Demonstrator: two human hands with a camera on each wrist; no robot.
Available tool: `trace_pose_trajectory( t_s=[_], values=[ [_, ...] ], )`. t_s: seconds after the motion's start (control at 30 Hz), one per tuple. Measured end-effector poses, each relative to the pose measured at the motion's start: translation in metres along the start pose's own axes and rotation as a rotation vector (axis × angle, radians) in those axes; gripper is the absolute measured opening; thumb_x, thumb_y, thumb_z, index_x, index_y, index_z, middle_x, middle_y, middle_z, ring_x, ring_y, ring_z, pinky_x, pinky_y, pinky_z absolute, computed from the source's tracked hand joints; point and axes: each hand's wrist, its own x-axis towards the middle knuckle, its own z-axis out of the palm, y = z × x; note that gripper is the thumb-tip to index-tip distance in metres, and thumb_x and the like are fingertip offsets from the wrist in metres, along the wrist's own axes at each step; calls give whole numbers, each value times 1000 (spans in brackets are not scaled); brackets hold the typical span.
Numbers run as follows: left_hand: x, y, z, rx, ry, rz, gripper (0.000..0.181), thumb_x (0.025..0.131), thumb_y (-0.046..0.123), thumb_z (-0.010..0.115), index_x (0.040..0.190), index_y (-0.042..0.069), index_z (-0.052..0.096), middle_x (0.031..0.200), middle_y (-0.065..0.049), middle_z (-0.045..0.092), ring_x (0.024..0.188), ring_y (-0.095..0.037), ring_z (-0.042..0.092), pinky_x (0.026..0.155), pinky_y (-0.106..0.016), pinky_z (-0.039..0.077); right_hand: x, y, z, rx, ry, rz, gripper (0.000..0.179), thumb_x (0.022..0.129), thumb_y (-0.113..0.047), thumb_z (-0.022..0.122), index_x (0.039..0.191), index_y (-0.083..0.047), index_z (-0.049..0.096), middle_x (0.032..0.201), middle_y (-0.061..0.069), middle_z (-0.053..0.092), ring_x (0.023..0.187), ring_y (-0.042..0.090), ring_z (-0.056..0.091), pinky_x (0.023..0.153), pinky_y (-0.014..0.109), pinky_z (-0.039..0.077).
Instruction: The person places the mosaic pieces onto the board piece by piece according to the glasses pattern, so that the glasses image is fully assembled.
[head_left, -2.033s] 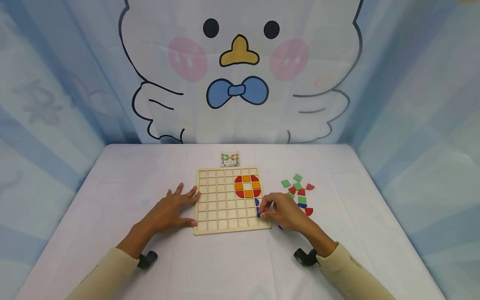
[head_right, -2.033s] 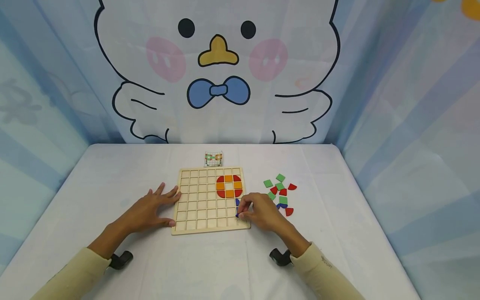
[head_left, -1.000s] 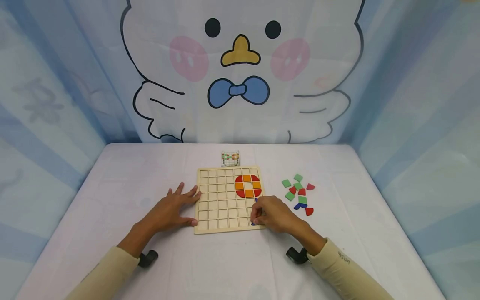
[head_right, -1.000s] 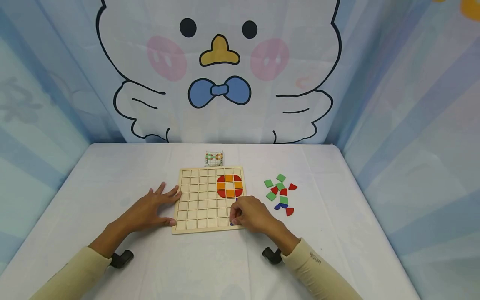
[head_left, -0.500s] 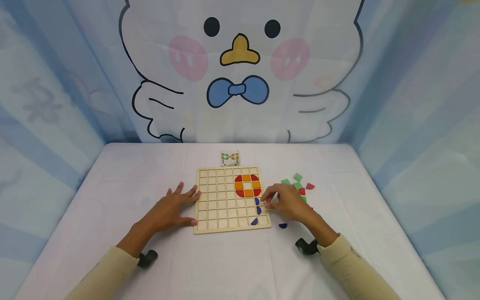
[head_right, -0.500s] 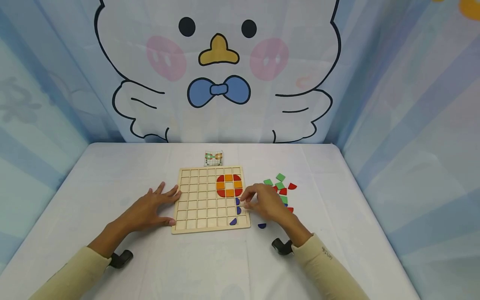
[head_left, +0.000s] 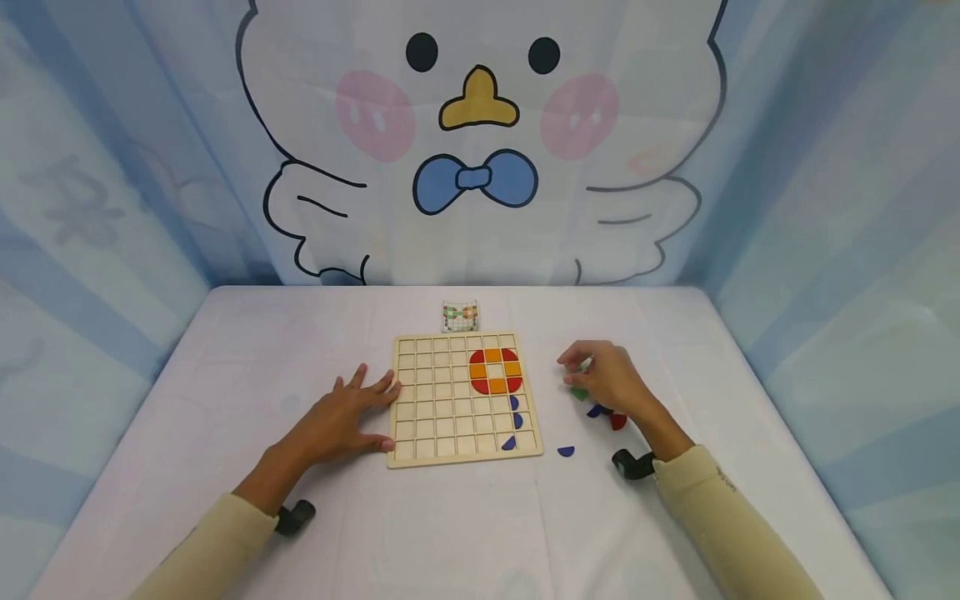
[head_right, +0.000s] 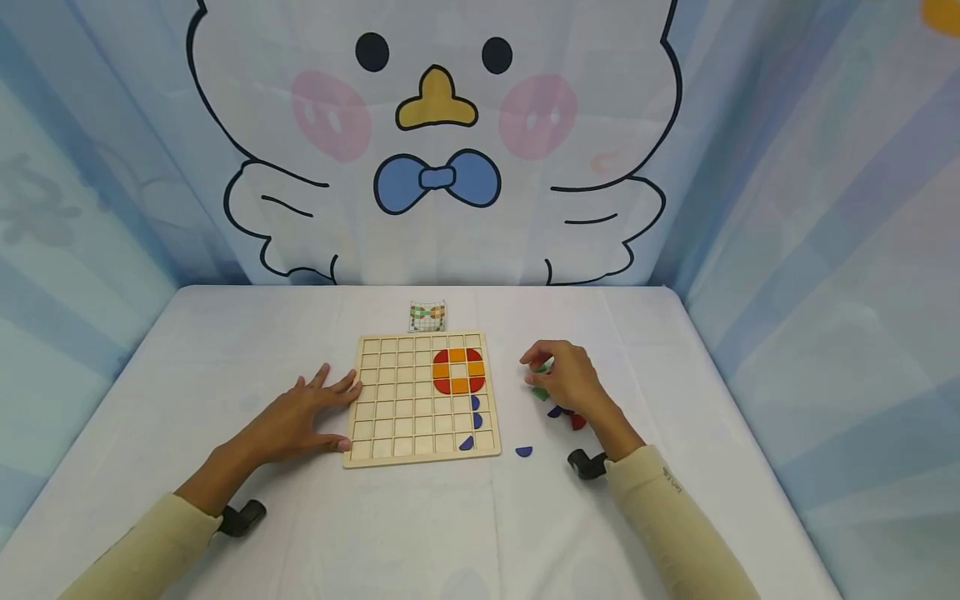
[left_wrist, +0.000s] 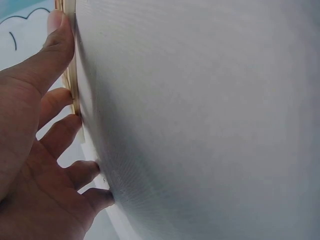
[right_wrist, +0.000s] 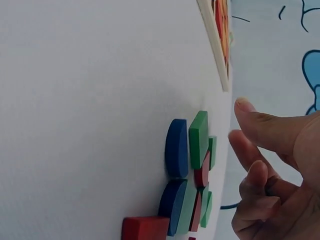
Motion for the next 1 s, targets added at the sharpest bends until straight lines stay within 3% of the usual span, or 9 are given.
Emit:
trace_pose_trajectory(
  t_s=[0.23, 0.57, 0.77, 1.0],
  values=[
    [-1, 1, 0, -11, 0, -5, 93, 81, 46, 90, 159, 15, 50, 170, -11, 39, 160, -56, 19, 125, -76, 21, 9, 8, 1, -73, 36, 81, 31, 97, -18, 79, 127, -18, 74, 116, 11, 74, 96, 27, 64, 77, 35, 57],
    [-2, 1, -1, 5, 2, 0, 93, 81, 46, 90, 159, 15, 49, 170, -12, 39, 159, -56, 21, 124, -76, 22, 16, 8, 0, -148, 27, 98, 22, 97, -21, 80, 116, -16, 72, 114, 13, 73, 96, 29, 66, 74, 36, 55],
    [-1, 1, -1, 10, -2, -12, 93, 81, 47, 90, 159, 16, 49, 170, -11, 39, 159, -56, 20, 124, -76, 22, 16, 2, 2, -101, 46, 83, 16, 96, -18, 80, 108, -17, 70, 113, 14, 74, 93, 29, 67, 71, 33, 56],
    [0, 1, 0, 6, -5, -15, 94, 82, 46, 90, 160, 16, 48, 171, -10, 38, 160, -55, 20, 124, -76, 22, 17, -17, 13, -12, 84, 52, 8, 97, -16, 79, 96, -18, 72, 99, 6, 73, 82, 24, 59, 68, 33, 50]
  ],
)
